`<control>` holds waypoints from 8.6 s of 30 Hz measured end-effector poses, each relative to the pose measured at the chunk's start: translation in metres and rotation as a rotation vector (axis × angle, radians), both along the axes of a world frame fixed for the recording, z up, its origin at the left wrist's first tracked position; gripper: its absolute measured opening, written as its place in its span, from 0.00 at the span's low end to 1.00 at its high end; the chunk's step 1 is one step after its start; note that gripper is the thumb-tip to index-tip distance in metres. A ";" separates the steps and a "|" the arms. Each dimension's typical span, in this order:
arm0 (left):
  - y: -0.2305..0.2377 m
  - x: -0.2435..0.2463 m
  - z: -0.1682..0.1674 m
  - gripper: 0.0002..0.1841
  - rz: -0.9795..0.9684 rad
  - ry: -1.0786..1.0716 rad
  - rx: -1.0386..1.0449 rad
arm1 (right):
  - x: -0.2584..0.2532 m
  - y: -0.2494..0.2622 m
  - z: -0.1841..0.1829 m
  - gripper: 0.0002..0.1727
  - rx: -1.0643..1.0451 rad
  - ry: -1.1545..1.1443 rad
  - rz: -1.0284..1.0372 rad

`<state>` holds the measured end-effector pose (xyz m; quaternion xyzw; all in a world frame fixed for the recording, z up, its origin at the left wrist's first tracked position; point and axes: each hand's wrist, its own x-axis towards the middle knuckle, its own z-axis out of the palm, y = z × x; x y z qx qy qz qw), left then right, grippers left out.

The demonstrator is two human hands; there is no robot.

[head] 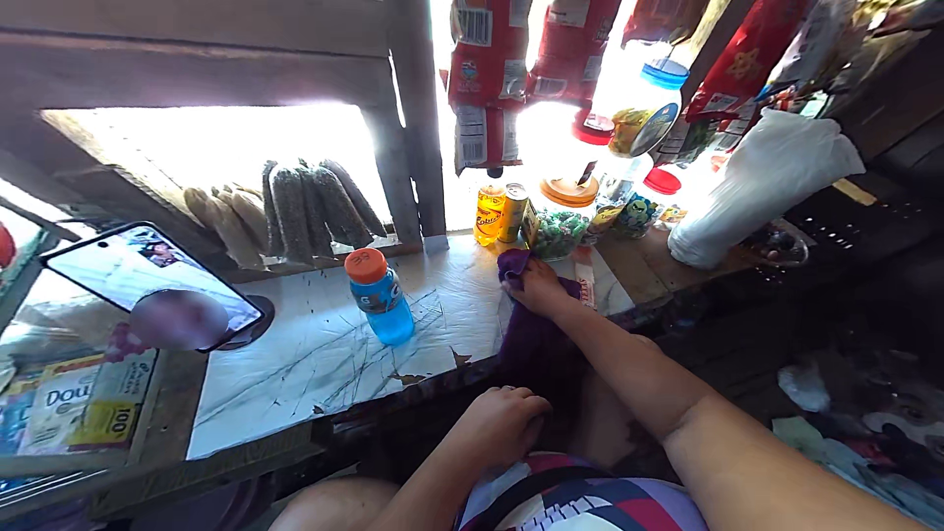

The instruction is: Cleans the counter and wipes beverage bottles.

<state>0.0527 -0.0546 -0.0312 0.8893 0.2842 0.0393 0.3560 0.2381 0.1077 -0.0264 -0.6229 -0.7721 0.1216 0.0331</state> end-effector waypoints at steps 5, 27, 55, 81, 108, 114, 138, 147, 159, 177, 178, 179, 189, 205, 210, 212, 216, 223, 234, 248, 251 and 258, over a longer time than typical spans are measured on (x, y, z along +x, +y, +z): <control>0.002 -0.001 -0.002 0.18 0.115 -0.079 0.042 | 0.039 -0.016 0.056 0.35 -0.165 0.218 0.117; 0.016 0.015 -0.003 0.19 0.279 -0.129 0.053 | 0.130 -0.040 0.033 0.20 -0.023 0.169 -0.319; 0.098 0.028 0.007 0.33 0.774 0.201 0.337 | 0.077 -0.092 0.065 0.57 0.482 1.309 -0.181; -0.130 -0.236 0.042 0.24 1.769 -0.437 0.094 | 0.018 -0.085 0.044 0.38 -0.168 1.337 0.128; -0.027 -0.230 0.059 0.18 1.367 0.310 0.555 | 0.057 -0.058 0.049 0.33 0.223 0.863 -0.027; -0.025 -0.130 0.090 0.18 0.923 -0.116 0.556 | 0.018 -0.033 0.067 0.33 0.107 0.357 0.246; 0.015 -0.061 0.003 0.15 0.412 -0.402 0.545 | 0.139 -0.022 0.068 0.25 -0.319 -0.124 -0.200; 0.006 -0.070 0.010 0.13 0.371 -0.475 0.394 | 0.079 -0.048 0.066 0.29 0.230 0.119 0.077; 0.012 -0.076 0.008 0.15 0.340 -0.354 0.332 | 0.095 -0.035 0.006 0.27 -0.136 0.133 0.251; 0.002 -0.105 0.012 0.14 0.563 -0.588 0.668 | 0.215 0.010 0.081 0.28 0.278 0.131 -0.439; 0.003 -0.107 0.012 0.14 0.595 -0.602 0.668 | 0.207 0.021 0.066 0.31 0.199 0.106 -0.431; 0.003 -0.108 0.013 0.14 0.625 -0.621 0.659 | 0.198 0.029 0.051 0.34 0.113 0.083 -0.432; -0.005 -0.101 0.010 0.13 0.638 -0.630 0.702 | 0.211 0.031 0.032 0.27 -0.133 -0.010 -0.388; 0.003 -0.067 -0.004 0.13 0.490 -0.643 0.613 | 0.065 -0.024 0.051 0.27 -0.314 -0.070 0.221; 0.006 -0.061 -0.001 0.14 0.465 -0.629 0.710 | 0.056 -0.029 0.080 0.22 -0.447 0.302 0.639; 0.009 -0.069 0.002 0.15 0.606 -0.649 0.824 | 0.043 -0.028 0.081 0.21 -0.261 0.474 0.585; 0.027 -0.107 0.008 0.26 0.974 -0.661 0.943 | -0.002 -0.006 0.058 0.31 0.049 0.450 0.325; 0.051 -0.112 -0.016 0.53 1.220 -0.799 0.496 | -0.072 0.028 -0.004 0.34 0.022 0.255 0.277; 0.058 -0.105 -0.032 0.58 1.285 -0.709 0.341 | -0.048 -0.002 0.035 0.21 -0.419 0.372 1.056; 0.064 -0.099 -0.028 0.54 1.365 -0.723 0.310 | -0.082 0.029 0.000 0.31 0.021 0.431 0.411; 0.065 -0.100 -0.026 0.48 1.390 -0.650 0.280 | -0.086 0.011 0.008 0.24 -0.040 0.355 0.712; 0.066 -0.099 -0.026 0.47 1.376 -0.675 0.283 | -0.023 0.003 0.051 0.21 -0.564 0.707 1.126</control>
